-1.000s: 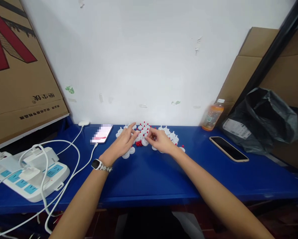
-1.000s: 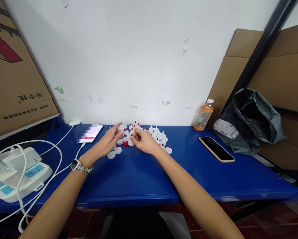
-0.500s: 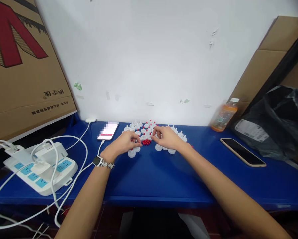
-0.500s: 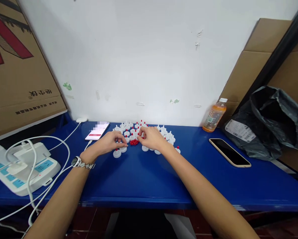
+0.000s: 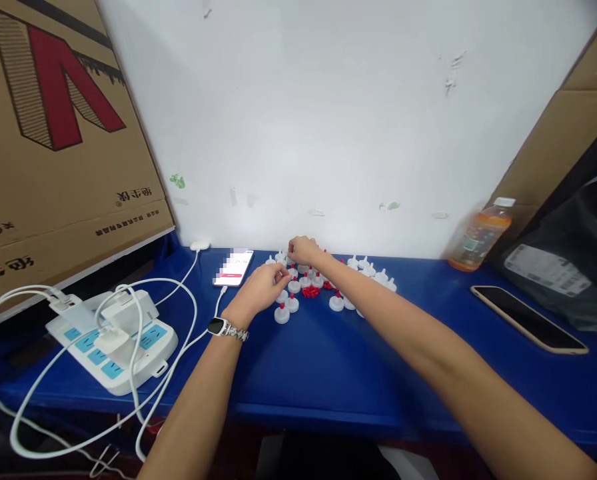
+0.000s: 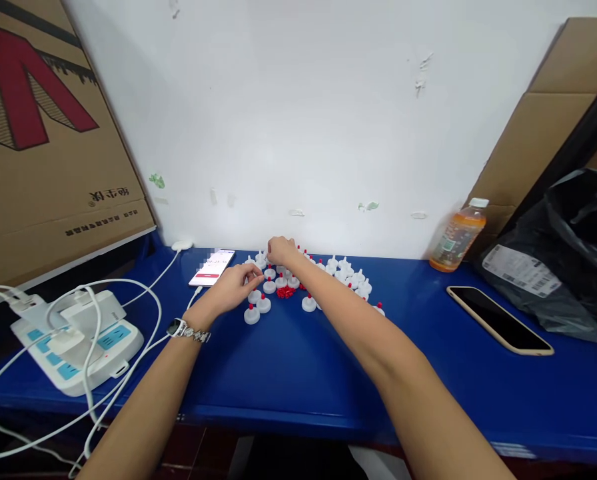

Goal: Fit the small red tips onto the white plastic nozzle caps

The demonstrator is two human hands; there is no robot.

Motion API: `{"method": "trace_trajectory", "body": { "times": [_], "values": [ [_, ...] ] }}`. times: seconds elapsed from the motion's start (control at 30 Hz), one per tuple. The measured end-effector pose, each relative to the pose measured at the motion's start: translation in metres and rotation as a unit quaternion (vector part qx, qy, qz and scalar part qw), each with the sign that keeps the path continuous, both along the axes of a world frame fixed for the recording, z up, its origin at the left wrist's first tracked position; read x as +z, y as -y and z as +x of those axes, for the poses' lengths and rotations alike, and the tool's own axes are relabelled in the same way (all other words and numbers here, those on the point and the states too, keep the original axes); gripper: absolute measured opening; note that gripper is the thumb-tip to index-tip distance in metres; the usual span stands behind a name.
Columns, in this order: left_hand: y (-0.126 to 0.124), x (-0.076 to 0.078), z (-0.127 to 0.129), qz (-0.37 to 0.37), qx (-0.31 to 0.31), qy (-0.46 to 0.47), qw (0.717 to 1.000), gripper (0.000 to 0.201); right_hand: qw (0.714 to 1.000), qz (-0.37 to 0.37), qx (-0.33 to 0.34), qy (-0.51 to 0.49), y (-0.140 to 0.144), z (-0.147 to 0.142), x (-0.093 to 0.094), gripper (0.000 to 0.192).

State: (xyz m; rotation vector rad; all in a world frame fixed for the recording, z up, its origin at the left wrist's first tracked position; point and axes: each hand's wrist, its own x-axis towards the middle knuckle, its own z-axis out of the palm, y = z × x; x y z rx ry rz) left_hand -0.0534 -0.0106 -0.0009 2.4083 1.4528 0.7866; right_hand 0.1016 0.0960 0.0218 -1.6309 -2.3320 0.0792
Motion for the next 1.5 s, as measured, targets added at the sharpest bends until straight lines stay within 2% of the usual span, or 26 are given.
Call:
{"method": "trace_trajectory", "body": {
  "times": [0.07, 0.13, 0.23, 0.33, 0.4, 0.47, 0.53, 0.67, 0.77, 0.9, 1.03, 1.13, 1.2, 1.27, 1.33, 1.4, 1.5],
  "values": [
    [0.002, 0.0, 0.001, 0.03, 0.014, 0.014, 0.999, 0.032, 1.0, 0.012, 0.002, -0.015, 0.007, 0.005, 0.003, 0.012],
    [0.006, 0.003, 0.005, 0.091, 0.029, 0.03, 0.995, 0.038, 0.998, 0.031, 0.011, -0.05, 0.022, 0.016, 0.008, 0.013],
    [0.015, 0.008, 0.015, 0.155, 0.022, 0.044, 0.987, 0.048, 0.981, 0.046, 0.05, -0.183, 0.057, 0.036, 0.011, 0.017],
    [0.021, 0.01, 0.024, 0.122, -0.019, 0.02, 0.992, 0.044, 0.949, 0.04, 0.087, -0.3, 0.093, 0.053, 0.005, 0.023],
    [0.021, 0.009, 0.028, 0.075, -0.047, -0.002, 0.996, 0.037, 0.94, 0.04, 0.077, -0.329, 0.112, 0.062, -0.003, 0.028],
    [0.018, 0.007, 0.027, 0.045, -0.065, -0.006, 0.997, 0.034, 0.945, 0.057, 0.053, -0.317, 0.123, 0.069, -0.012, 0.03],
    [0.015, 0.005, 0.025, 0.044, -0.065, 0.0, 0.997, 0.035, 0.964, 0.086, 0.039, -0.25, 0.129, 0.076, -0.018, 0.025],
    [0.013, 0.004, 0.022, 0.037, -0.044, 0.003, 0.998, 0.04, 0.991, 0.107, 0.07, -0.051, 0.134, 0.085, -0.024, 0.011],
    [0.016, 0.008, 0.024, 0.011, -0.04, -0.001, 0.999, 0.039, 0.991, 0.098, 0.089, 0.011, 0.134, 0.085, -0.026, 0.012],
    [0.019, 0.011, 0.028, 0.014, -0.056, -0.008, 0.998, 0.035, 0.991, 0.089, 0.096, 0.031, 0.132, 0.083, -0.029, 0.013],
    [0.015, 0.007, 0.027, 0.035, -0.07, -0.004, 0.997, 0.036, 0.991, 0.087, 0.102, 0.027, 0.13, 0.084, -0.032, 0.011],
    [0.013, 0.003, 0.028, 0.049, -0.078, 0.004, 0.996, 0.037, 0.989, 0.094, 0.09, -0.064, 0.129, 0.085, -0.027, 0.011],
    [0.014, 0.003, 0.029, 0.054, -0.084, 0.01, 0.995, 0.038, 0.973, 0.081, 0.075, -0.205, 0.128, 0.086, -0.023, 0.012],
    [0.017, 0.004, 0.032, 0.054, -0.088, 0.018, 0.994, 0.04, 0.928, 0.041, 0.072, -0.362, 0.126, 0.086, -0.02, 0.017],
    [0.022, 0.006, 0.035, 0.052, -0.094, 0.02, 0.994, 0.041, 0.875, -0.003, 0.087, -0.476, 0.124, 0.084, -0.019, 0.025],
    [0.027, 0.008, 0.038, 0.052, -0.109, 0.015, 0.993, 0.041, 0.837, -0.036, 0.102, -0.537, 0.123, 0.082, -0.02, 0.033],
    [0.035, 0.012, 0.042, 0.058, -0.134, 0.008, 0.989, 0.04, 0.801, -0.069, 0.108, -0.585, 0.122, 0.079, -0.023, 0.041]
  ]
}}
